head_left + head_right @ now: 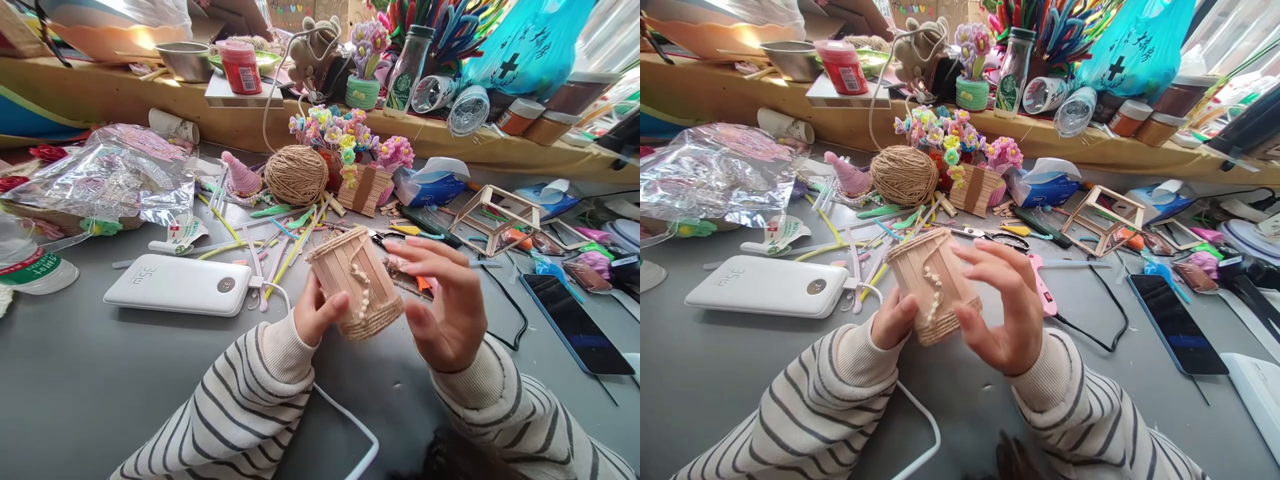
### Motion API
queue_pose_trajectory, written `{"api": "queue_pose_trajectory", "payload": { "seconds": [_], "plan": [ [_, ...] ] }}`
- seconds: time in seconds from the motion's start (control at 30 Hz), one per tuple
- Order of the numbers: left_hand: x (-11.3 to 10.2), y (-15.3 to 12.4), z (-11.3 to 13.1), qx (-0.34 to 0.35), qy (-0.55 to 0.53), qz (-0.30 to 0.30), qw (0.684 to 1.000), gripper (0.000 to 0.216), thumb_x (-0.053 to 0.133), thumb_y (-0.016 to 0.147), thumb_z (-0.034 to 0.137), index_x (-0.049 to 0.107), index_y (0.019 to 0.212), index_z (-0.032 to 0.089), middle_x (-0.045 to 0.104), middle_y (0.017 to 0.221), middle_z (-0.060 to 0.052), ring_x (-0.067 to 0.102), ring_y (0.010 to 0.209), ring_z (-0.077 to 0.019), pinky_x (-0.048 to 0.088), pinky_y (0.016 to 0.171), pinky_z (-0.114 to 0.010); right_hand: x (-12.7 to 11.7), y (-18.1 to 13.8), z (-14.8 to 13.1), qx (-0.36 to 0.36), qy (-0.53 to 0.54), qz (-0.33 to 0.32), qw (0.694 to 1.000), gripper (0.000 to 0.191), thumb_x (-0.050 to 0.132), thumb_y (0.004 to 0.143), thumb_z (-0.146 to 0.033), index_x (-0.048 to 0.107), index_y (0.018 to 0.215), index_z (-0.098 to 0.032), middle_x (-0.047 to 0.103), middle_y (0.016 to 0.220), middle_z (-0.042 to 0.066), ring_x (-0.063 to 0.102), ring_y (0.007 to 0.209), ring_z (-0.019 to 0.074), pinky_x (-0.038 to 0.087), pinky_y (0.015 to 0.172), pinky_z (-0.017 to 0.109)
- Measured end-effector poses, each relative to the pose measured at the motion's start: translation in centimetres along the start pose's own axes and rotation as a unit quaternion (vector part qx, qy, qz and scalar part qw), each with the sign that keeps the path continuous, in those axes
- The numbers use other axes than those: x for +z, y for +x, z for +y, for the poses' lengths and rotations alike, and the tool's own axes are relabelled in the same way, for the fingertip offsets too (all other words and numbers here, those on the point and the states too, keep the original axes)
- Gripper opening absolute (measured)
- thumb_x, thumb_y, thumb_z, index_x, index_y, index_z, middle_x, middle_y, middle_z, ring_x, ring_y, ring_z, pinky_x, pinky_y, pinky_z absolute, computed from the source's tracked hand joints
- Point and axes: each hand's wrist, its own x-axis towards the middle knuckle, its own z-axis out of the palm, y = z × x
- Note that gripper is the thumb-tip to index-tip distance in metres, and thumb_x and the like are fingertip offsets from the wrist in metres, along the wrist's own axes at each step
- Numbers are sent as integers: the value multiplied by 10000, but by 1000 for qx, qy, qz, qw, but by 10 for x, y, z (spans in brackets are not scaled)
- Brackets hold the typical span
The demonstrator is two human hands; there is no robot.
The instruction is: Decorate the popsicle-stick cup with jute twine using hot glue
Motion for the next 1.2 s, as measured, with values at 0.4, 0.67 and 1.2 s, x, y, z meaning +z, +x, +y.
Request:
{"api": "queue_pose_trajectory", "payload": {
  "seconds": [0.4,0.67,1.2],
  "plan": [
    [12,-4,2,41,68,102,992,726,713,629,326,336,1233,183,490,1257,-141,499,1134,-282,397,970,-424,6,7,-9,-16,-205,-47,978,124,608,741,-180,658,848,-216,562,1171,64,470,1121,240,416,948,445],
    [13,-6,-1,66,96,91,989,749,708,634,305,302,1256,206,445,1293,-140,454,1178,-293,370,987,-459,6,10,-10,-6,-196,-48,979,82,596,747,-166,655,788,-207,570,1158,59,474,1115,249,412,941,471],
    [12,-7,1,56,122,87,987,725,706,635,310,312,1231,193,457,1281,-156,442,1188,-317,375,981,-482,6,9,-9,-2,-192,-64,979,88,602,744,-155,658,783,-211,569,1159,58,465,1123,240,417,946,462]
  ]
}}
